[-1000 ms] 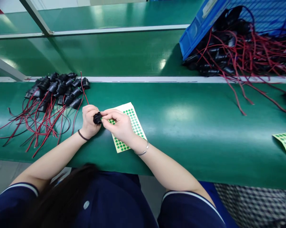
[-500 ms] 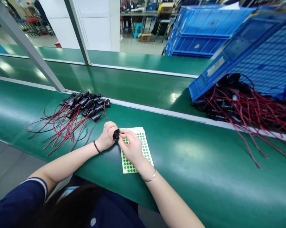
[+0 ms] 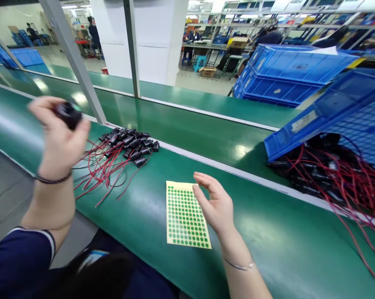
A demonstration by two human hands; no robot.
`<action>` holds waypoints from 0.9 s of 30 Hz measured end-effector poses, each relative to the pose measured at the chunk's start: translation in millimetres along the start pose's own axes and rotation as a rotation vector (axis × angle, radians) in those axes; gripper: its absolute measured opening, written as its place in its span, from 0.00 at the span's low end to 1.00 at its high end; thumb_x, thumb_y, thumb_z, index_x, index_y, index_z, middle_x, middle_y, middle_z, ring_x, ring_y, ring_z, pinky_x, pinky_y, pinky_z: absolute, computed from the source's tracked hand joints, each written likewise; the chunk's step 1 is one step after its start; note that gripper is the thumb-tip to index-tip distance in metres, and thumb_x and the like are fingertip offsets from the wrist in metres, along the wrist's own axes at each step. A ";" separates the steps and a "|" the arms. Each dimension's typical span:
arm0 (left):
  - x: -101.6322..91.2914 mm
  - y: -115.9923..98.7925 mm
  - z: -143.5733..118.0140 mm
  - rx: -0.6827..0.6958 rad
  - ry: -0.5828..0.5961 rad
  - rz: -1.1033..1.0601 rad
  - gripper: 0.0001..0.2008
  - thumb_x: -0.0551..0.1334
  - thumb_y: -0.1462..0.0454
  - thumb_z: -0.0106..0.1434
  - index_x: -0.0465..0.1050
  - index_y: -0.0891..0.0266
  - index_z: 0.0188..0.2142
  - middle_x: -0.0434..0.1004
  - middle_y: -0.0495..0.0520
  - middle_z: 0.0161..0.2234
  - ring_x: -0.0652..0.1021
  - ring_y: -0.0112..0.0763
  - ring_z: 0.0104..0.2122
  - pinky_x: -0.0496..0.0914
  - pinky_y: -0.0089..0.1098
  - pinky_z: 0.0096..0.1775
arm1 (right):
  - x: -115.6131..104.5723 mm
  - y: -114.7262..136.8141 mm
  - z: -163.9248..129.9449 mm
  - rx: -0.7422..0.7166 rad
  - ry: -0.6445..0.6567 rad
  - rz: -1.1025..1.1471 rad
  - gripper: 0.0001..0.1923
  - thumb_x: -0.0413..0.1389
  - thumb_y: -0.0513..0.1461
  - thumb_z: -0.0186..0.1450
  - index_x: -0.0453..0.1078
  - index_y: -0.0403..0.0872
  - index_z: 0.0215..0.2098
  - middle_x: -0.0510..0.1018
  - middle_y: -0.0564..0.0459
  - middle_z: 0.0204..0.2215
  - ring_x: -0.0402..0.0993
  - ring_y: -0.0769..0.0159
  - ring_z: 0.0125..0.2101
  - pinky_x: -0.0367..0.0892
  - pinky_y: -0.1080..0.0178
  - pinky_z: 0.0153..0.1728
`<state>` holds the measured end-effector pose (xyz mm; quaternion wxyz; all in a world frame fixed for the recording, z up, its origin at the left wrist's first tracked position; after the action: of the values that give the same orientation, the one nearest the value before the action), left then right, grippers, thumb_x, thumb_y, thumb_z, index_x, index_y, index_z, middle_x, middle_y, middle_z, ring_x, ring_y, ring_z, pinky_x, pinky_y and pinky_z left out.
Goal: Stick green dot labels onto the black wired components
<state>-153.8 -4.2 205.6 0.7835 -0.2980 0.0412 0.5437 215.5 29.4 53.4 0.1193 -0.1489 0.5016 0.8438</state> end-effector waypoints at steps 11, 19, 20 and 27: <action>119.3 26.6 -33.7 0.022 0.823 0.200 0.26 0.49 0.54 0.71 0.68 0.81 0.49 0.77 0.62 0.47 0.78 0.41 0.49 0.71 0.42 0.52 | 4.8 -42.6 10.8 0.238 0.139 -0.047 0.10 0.59 0.42 0.63 0.78 0.47 0.41 0.83 0.46 0.45 0.81 0.60 0.44 0.76 0.56 0.48; 182.8 57.9 -56.6 0.185 0.782 0.274 0.30 0.50 0.50 0.70 0.70 0.80 0.49 0.71 0.64 0.51 0.69 0.71 0.57 0.67 0.65 0.49 | -103.6 -125.1 19.1 0.458 -0.106 -0.515 0.12 0.57 0.38 0.62 0.76 0.45 0.44 0.83 0.46 0.43 0.80 0.61 0.41 0.75 0.57 0.46; 182.0 58.4 -59.3 0.198 0.751 0.297 0.30 0.52 0.49 0.69 0.70 0.79 0.50 0.71 0.65 0.51 0.70 0.72 0.57 0.68 0.66 0.48 | -123.3 -135.3 22.4 0.481 -0.145 -0.578 0.13 0.57 0.37 0.62 0.75 0.45 0.45 0.82 0.44 0.45 0.79 0.58 0.44 0.74 0.55 0.50; 144.8 9.8 -149.7 0.444 0.558 -0.042 0.29 0.58 0.50 0.67 0.63 0.63 0.62 0.70 0.69 0.58 0.75 0.57 0.55 0.74 0.56 0.52 | -244.6 -194.1 59.9 0.660 -0.402 -0.962 0.35 0.55 0.31 0.58 0.56 0.32 0.63 0.61 0.24 0.61 0.59 0.40 0.62 0.57 0.42 0.62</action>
<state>-64.9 41.3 22.7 0.7987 -0.2583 0.3646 0.4031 502.5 160.4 13.9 0.6187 -0.1517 0.5804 0.5072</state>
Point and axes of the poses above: each hand's wrist, its own z-axis towards the middle knuckle, its own x-axis out of the palm, y = z × x, the point moved 3 cm from there along z, towards the middle knuckle
